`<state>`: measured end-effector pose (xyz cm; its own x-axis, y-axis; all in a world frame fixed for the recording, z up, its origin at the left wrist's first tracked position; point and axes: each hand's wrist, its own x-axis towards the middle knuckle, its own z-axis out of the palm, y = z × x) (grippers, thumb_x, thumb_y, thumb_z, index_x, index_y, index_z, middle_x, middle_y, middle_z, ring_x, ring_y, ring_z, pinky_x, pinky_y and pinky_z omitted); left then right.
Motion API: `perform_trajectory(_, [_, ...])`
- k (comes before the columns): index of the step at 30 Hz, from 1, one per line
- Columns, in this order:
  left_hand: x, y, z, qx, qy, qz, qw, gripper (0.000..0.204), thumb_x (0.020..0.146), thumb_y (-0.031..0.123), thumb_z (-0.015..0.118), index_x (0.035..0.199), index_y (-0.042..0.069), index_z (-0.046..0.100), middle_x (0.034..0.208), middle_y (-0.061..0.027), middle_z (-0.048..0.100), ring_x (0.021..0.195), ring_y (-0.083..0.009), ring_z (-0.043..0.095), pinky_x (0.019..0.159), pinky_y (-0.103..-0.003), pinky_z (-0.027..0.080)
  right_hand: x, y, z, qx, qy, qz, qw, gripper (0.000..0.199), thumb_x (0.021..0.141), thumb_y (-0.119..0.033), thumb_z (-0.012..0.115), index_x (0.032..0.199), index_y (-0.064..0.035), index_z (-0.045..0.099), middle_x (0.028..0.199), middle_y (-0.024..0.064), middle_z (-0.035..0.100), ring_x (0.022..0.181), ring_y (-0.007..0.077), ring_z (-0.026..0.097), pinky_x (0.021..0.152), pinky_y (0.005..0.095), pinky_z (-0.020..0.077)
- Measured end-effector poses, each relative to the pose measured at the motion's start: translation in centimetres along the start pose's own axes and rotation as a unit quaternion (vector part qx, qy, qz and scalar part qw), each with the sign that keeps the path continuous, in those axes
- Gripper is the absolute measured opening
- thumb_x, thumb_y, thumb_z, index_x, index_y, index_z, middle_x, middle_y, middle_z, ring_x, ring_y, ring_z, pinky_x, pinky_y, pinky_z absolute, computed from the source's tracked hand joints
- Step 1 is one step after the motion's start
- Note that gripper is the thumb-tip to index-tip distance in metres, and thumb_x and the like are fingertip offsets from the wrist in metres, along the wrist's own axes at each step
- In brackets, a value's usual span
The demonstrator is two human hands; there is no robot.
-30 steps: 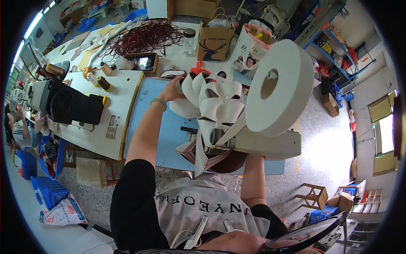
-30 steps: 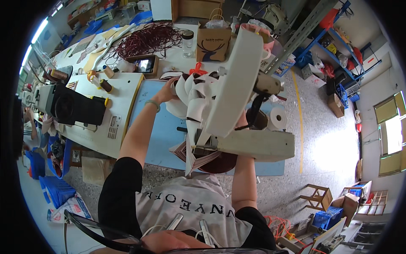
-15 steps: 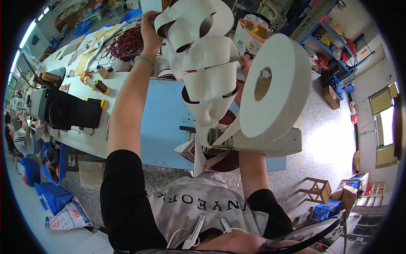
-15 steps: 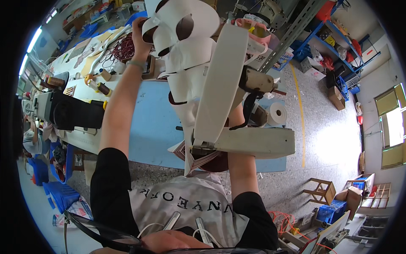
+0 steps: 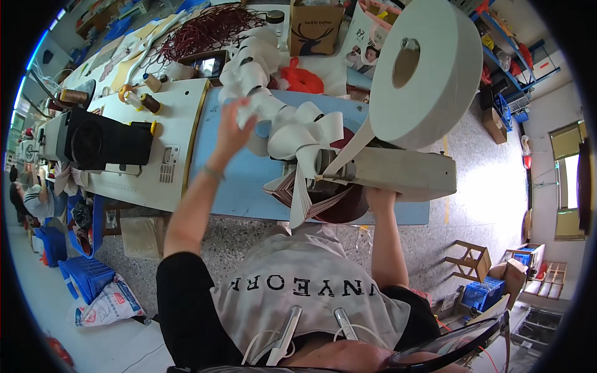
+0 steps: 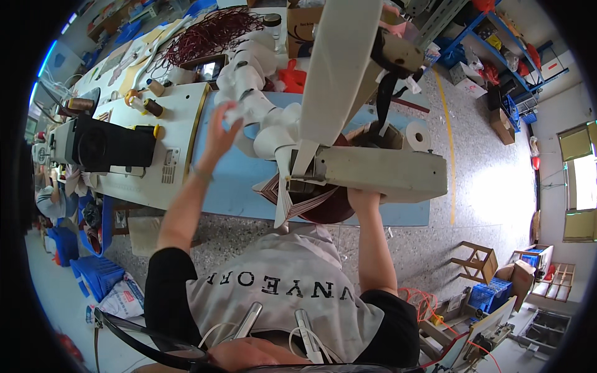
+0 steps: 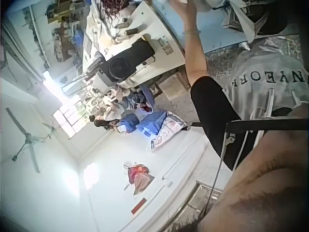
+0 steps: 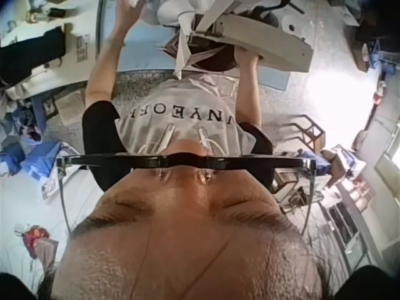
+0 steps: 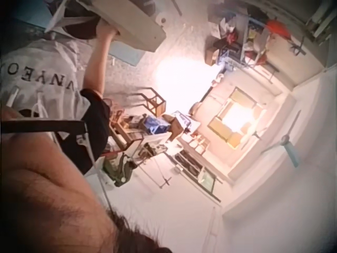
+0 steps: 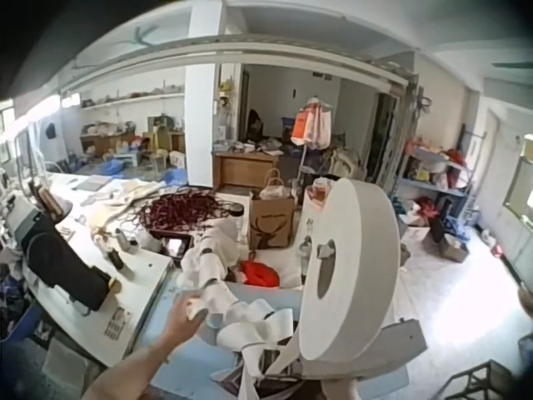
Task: The person aligns shoe components by hand, moves them to a taping machine, and feeds each component through the machine to apply tape.
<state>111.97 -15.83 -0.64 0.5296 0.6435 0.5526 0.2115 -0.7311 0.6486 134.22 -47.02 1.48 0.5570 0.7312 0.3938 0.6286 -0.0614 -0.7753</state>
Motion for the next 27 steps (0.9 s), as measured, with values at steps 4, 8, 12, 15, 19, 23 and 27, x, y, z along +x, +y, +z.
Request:
perform_trajectory(4, [-10.9, 11.5, 1.0, -0.173, 0.013, -0.079, 0.982, 0.04, 0.08, 0.01, 0.07, 0.112, 0.002, 0.048, 0.109, -0.0109, 0.051, 0.099, -0.0203, 0.048, 0.088, -0.033, 0.04, -3.2, -5.3, -0.2, -0.09, -0.025, -0.07, 0.993, 0.021, 0.075, -0.008, 0.073, 0.095, -0.0029, 0.067, 0.094, 0.0135, 0.064, 0.093, 0.0305, 0.06, 0.082, 0.037, 0.0468])
perform_trajectory(8, [-16.0, 15.7, 3.4, -0.203, -0.007, -0.13, 0.971, 0.052, 0.078, 0.011, 0.072, 0.118, 0.0, 0.041, 0.117, -0.0158, 0.043, 0.104, -0.0236, 0.045, 0.091, -0.034, 0.038, -4.3, -6.2, 2.1, -0.059, -0.053, -0.134, 0.988, 0.018, 0.071, -0.013, 0.076, 0.083, -0.002, 0.067, 0.085, 0.0104, 0.066, 0.086, 0.0297, 0.06, 0.079, 0.0376, 0.0465])
perform_trajectory(12, [-17.8, 14.9, 4.3, -0.262, -0.046, -0.158, 0.951, 0.052, 0.082, 0.009, 0.069, 0.123, 0.002, 0.039, 0.118, -0.014, 0.043, 0.104, -0.0219, 0.044, 0.092, -0.034, 0.038, -4.1, -5.4, 1.7, -0.02, -0.154, -0.068, 0.986, 0.016, 0.072, -0.014, 0.076, 0.078, -0.0021, 0.068, 0.079, 0.0088, 0.066, 0.083, 0.0293, 0.059, 0.077, 0.0371, 0.047])
perform_trajectory(15, [-17.9, 15.5, 3.7, -0.354, -0.093, -0.233, 0.901, 0.053, 0.085, 0.007, 0.066, 0.127, 0.005, 0.035, 0.117, -0.0112, 0.043, 0.099, -0.0178, 0.046, 0.083, -0.03, 0.044, -3.8, -4.8, 1.9, 0.025, -0.205, -0.086, 0.975, 0.016, 0.073, -0.015, 0.074, 0.078, -0.0017, 0.068, 0.08, 0.0091, 0.067, 0.079, 0.0293, 0.058, 0.073, 0.0363, 0.0479])
perform_trajectory(19, [-17.8, 15.6, 3.4, -0.408, -0.107, -0.247, 0.872, 0.055, 0.087, 0.007, 0.063, 0.131, 0.007, 0.03, 0.116, -0.0071, 0.044, 0.092, -0.0121, 0.048, 0.067, -0.022, 0.048, -4.0, -5.4, 2.9, 0.016, -0.193, -0.05, 0.98, 0.015, 0.078, -0.012, 0.07, 0.075, 0.0017, 0.066, 0.075, 0.011, 0.064, 0.076, 0.0264, 0.057, 0.069, 0.0358, 0.0467])
perform_trajectory(23, [-17.7, 15.4, 3.7, -0.456, -0.091, -0.271, 0.843, 0.056, 0.087, 0.008, 0.064, 0.132, 0.006, 0.031, 0.115, -0.0065, 0.045, 0.094, -0.0128, 0.048, 0.075, -0.027, 0.048, -3.6, -7.7, 2.0, 0.027, -0.131, -0.022, 0.991, 0.012, 0.078, -0.008, 0.067, 0.071, 0.0013, 0.064, 0.072, 0.0116, 0.062, 0.072, 0.0284, 0.055, 0.066, 0.0369, 0.0451])
perform_trajectory(27, [-18.0, 15.3, 4.2, -0.431, -0.089, -0.229, 0.868, 0.057, 0.084, 0.01, 0.067, 0.13, 0.003, 0.033, 0.115, -0.0061, 0.046, 0.097, -0.0151, 0.048, 0.089, -0.032, 0.04, -3.2, -9.2, 0.7, 0.06, -0.056, -0.059, 0.995, 0.01, 0.08, -0.006, 0.064, 0.074, 0.0008, 0.064, 0.075, 0.011, 0.063, 0.075, 0.0305, 0.056, 0.068, 0.036, 0.046])
